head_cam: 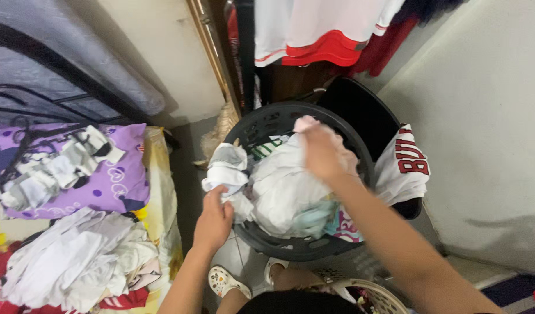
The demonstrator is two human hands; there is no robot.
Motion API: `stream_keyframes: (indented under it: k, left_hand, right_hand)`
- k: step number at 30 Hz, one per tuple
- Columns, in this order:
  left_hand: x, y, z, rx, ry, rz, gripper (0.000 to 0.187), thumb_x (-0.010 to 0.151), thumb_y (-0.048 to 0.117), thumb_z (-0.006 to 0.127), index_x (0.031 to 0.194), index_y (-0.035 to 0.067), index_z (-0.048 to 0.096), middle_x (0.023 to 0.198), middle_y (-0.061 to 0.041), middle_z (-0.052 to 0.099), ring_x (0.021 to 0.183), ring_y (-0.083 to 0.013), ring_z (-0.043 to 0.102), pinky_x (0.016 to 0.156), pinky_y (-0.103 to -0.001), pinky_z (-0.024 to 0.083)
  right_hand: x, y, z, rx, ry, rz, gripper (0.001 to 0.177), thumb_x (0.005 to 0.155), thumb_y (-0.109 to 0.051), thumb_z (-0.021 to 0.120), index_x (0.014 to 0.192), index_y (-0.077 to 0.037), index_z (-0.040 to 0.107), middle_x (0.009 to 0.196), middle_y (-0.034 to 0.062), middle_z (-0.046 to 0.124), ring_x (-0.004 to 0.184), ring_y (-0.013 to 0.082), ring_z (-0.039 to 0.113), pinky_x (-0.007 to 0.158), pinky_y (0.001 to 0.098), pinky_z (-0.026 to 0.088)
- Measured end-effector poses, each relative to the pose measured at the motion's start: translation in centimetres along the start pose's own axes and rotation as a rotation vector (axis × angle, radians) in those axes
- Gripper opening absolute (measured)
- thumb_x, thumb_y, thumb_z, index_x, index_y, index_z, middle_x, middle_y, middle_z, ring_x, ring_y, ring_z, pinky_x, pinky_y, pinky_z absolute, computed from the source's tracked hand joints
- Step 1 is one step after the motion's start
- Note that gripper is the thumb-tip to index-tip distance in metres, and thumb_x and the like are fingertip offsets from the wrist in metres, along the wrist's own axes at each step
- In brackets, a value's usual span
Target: The person picks up clothes from a laundry basket, places them on hangers, and hangs them on a rack. The person handles shirts and other garments one at a time, moving from the bedroom to a balcony area to hang the clothes.
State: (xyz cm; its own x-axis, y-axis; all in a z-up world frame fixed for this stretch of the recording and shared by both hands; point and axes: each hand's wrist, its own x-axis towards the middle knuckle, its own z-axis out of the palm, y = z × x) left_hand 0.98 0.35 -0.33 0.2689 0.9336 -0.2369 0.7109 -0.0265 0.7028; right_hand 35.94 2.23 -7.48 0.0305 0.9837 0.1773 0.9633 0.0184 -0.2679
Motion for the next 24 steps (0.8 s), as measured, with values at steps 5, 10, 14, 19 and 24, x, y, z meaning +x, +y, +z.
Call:
stream_keyframes:
  k: [5, 10, 14, 19, 24]
  left_hand:
    - [0.2, -0.8, 1.0, 0.163, -0.032, -0.027, 0.044, 0.095, 0.025, 0.053, 0.137, 0.022, 0.040, 0.134, -0.020, 0.054, 0.100, -0.0467, 0.065, 0.087, -0.054, 0.051]
    - [0.7, -1.4, 0.8, 0.192, -0.075, -0.037, 0.048, 0.094, 0.027, 0.053, 0.139, 0.022, 0.036, 0.133, -0.021, 0.054, 0.104, -0.0484, 0.063, 0.091, -0.055, 0.050]
    - [0.5, -1.7, 0.9, 0.152, -0.077, -0.014, 0.047, 0.095, 0.025, 0.053, 0.139, 0.020, 0.036, 0.139, -0.026, 0.048, 0.106, -0.0500, 0.061, 0.094, -0.055, 0.047]
    - [-0.2, -2.8, 1.3, 0.009, -0.022, 0.031, 0.050, 0.099, 0.029, 0.054, 0.146, 0.022, 0.037, 0.151, -0.026, 0.037, 0.124, -0.0494, 0.052, 0.105, -0.051, 0.044]
    - [-0.6, -3.4, 2.1, -0.408, 0.171, 0.013, 0.078, 0.094, 0.044, 0.066, 0.156, 0.020, 0.026, 0.155, -0.020, 0.031, 0.140, -0.0378, 0.041, 0.114, -0.050, 0.037]
  right_hand:
    - [2.8, -7.9, 13.1, 0.411, -0.169, -0.129, 0.036, 0.085, -0.010, 0.064, 0.121, -0.004, 0.069, 0.119, 0.0233, 0.067, 0.120, 0.0403, 0.058, 0.099, 0.0482, 0.048]
    - [3.9, -9.7, 18.6, 0.188, -0.500, 0.157, 0.056, 0.078, -0.025, 0.070, 0.129, -0.008, 0.057, 0.132, 0.0157, 0.062, 0.119, 0.0310, 0.060, 0.089, 0.0499, 0.047]
    - [3.9, -9.4, 20.9, 0.075, -0.508, 0.249, 0.037, 0.096, -0.024, 0.057, 0.130, -0.010, 0.063, 0.117, 0.0162, 0.075, 0.112, 0.0312, 0.070, 0.092, 0.0472, 0.049]
    - [3.9, -7.1, 19.6, 0.651, -0.623, 0.516, 0.030, 0.090, -0.028, 0.064, 0.118, -0.014, 0.067, 0.115, 0.0084, 0.073, 0.097, 0.0252, 0.067, 0.081, 0.0441, 0.052]
    - [4.0, -2.2, 8.7, 1.748, -0.567, 0.667, 0.022, 0.091, -0.025, 0.062, 0.108, -0.012, 0.065, 0.107, 0.0051, 0.070, 0.095, 0.0181, 0.068, 0.083, 0.0369, 0.054]
